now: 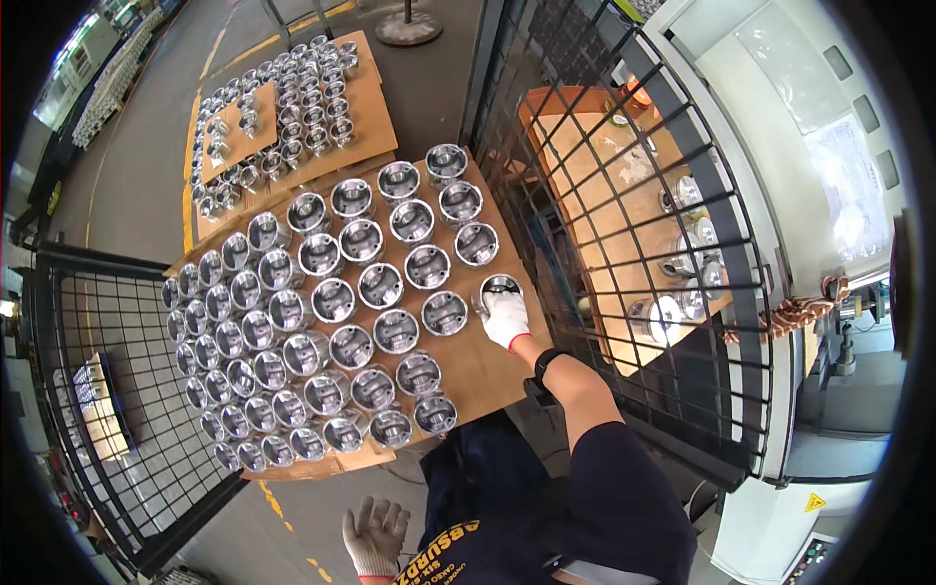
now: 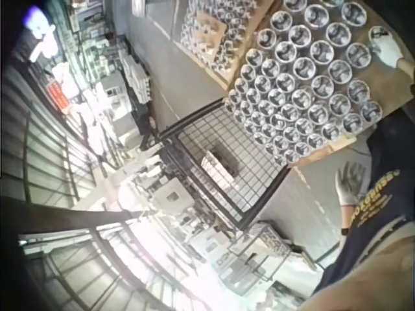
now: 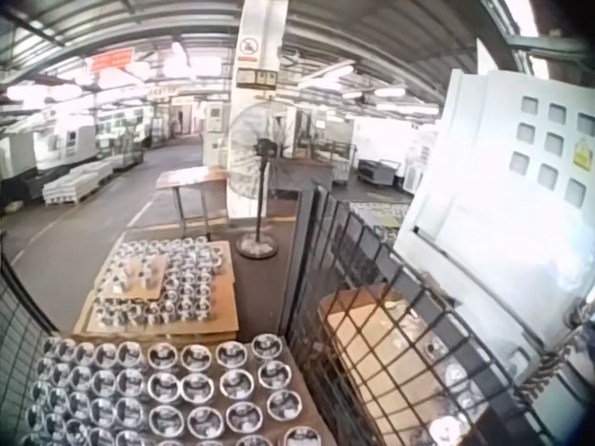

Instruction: Operate a vertical machining center to process engine pistons, including loading, unloading, inspection, and sorting.

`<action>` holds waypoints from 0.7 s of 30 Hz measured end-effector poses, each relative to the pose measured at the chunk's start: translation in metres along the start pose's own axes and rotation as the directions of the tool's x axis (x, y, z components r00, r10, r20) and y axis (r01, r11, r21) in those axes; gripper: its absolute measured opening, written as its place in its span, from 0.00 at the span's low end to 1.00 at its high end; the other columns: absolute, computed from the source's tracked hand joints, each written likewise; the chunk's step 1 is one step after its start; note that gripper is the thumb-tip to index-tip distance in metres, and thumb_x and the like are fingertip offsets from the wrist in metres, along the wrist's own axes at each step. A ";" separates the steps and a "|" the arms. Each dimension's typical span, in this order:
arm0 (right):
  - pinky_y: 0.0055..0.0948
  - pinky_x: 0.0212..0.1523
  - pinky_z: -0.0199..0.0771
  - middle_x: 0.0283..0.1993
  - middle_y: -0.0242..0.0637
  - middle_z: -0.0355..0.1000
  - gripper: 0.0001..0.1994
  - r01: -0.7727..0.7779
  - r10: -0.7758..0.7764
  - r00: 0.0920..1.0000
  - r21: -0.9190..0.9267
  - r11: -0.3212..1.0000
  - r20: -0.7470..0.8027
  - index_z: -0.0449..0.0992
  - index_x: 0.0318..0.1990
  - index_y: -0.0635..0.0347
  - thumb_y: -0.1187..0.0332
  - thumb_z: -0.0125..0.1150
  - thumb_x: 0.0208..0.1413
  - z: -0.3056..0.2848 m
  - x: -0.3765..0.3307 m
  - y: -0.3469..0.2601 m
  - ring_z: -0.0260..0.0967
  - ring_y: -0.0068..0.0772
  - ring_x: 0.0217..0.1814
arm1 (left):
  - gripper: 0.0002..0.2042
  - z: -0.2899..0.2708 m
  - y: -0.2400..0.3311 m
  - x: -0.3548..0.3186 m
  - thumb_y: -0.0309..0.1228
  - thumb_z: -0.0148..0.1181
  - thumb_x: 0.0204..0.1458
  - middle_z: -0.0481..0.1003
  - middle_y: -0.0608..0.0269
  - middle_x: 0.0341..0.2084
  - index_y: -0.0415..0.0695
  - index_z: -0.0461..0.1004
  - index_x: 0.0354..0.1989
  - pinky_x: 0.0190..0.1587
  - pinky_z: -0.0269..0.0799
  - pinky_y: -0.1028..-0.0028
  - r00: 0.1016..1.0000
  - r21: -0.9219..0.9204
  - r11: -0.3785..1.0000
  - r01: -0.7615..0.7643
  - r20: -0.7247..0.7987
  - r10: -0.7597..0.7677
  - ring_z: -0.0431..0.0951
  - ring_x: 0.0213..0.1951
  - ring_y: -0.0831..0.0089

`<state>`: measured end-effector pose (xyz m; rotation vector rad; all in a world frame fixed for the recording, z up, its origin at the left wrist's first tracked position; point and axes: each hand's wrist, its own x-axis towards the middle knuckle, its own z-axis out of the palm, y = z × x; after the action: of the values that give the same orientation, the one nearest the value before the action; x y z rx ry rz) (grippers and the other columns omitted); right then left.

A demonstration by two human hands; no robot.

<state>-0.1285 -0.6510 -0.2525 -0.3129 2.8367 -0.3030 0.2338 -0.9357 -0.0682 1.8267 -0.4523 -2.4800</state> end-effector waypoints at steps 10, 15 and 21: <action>0.43 0.57 0.67 0.46 0.43 0.77 0.13 0.311 -0.299 0.950 -0.176 0.934 0.088 0.77 0.45 0.55 0.66 0.59 0.50 0.006 0.024 0.015 0.73 0.43 0.51 | 0.27 0.030 -0.009 0.003 0.56 0.57 0.56 0.77 0.52 0.41 0.43 0.73 0.49 0.51 0.74 0.49 0.995 -0.058 0.996 -0.063 0.077 0.067 0.77 0.45 0.52; 0.46 0.57 0.67 0.56 0.47 0.72 0.19 0.115 -0.151 0.971 -0.197 0.974 -0.183 0.73 0.53 0.57 0.65 0.55 0.53 -0.004 -0.003 0.006 0.69 0.48 0.57 | 0.26 0.035 -0.013 0.008 0.56 0.57 0.55 0.76 0.54 0.42 0.44 0.73 0.49 0.52 0.73 0.49 0.991 0.081 0.997 -0.016 0.136 0.005 0.76 0.46 0.53; 0.47 0.55 0.68 0.52 0.49 0.71 0.24 0.105 -0.088 0.990 0.162 0.981 -0.113 0.71 0.56 0.61 0.60 0.60 0.52 -0.023 -0.164 -0.064 0.68 0.50 0.55 | 0.29 0.007 0.003 0.065 0.56 0.60 0.53 0.69 0.51 0.51 0.46 0.70 0.54 0.56 0.69 0.45 0.930 0.313 0.941 0.130 0.290 -0.225 0.71 0.52 0.50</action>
<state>0.0309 -0.6690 -0.1755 -0.4111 2.8784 -0.5917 0.2071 -0.9498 -0.1256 1.6075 -0.7261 -2.9993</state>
